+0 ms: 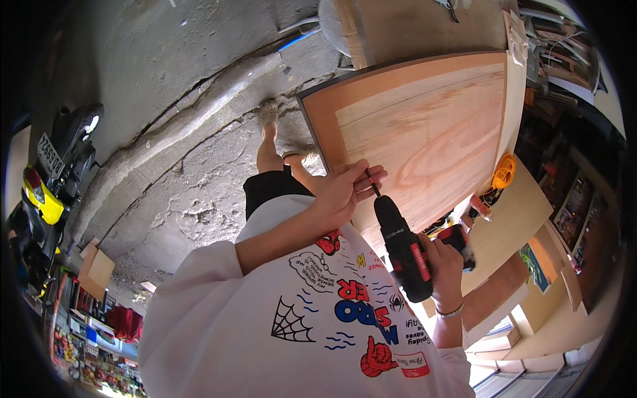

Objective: The person uses a cordless drill to drive screws into a wooden panel placed on a workbench. They then handle a coil of orange rope, unspooling and tying it around the panel.

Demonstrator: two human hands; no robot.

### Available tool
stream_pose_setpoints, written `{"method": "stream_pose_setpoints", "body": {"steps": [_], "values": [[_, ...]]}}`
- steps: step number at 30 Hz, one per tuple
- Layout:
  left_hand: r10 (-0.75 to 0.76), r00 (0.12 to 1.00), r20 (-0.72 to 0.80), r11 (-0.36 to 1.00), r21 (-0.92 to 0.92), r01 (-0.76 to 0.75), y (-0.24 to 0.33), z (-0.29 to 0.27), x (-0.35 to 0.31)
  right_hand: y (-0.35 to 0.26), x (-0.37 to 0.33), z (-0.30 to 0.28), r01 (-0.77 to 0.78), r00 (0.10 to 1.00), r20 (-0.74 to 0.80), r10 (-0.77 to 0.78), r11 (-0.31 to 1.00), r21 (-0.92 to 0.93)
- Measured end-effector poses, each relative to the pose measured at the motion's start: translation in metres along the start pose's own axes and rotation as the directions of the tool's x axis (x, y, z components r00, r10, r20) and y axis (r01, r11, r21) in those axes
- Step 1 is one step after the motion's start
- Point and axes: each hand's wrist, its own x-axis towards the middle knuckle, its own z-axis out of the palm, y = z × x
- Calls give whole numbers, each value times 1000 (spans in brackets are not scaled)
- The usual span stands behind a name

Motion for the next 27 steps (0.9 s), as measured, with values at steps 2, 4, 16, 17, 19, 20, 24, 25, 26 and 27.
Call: {"method": "stream_pose_setpoints", "body": {"steps": [2,4,16,17,19,20,24,25,26,27], "values": [[4,1000,-30,1000,-7,-4,-5,4,5,-2,6,-7,45,998,38,-42,995,-94],[23,998,-58,999,-27,-24,-13,4,11,-2,15,-16,20,995,96,-14,998,-61],[43,990,-131,996,-71,-52,-22,4,13,12,45,-34,-98,985,166,43,937,335],[41,990,-133,995,-83,-53,-22,5,13,13,46,-34,-86,987,158,33,935,343],[37,990,-137,993,-106,-52,-21,7,13,14,49,-35,-52,989,145,4,942,332],[38,990,-138,993,-108,-53,-21,8,14,14,49,-35,-35,991,137,-10,945,325],[36,988,-152,993,-109,-53,-21,9,15,12,50,-36,-72,986,165,22,950,302],[35,987,-158,993,-110,-53,-21,9,16,12,51,-37,-77,985,173,26,953,293],[45,988,-150,991,-115,-62,-22,7,18,12,52,-37,-83,983,181,32,955,284],[55,988,-142,990,-121,-73,-22,6,20,10,54,-38,-88,983,182,35,952,292]]}}
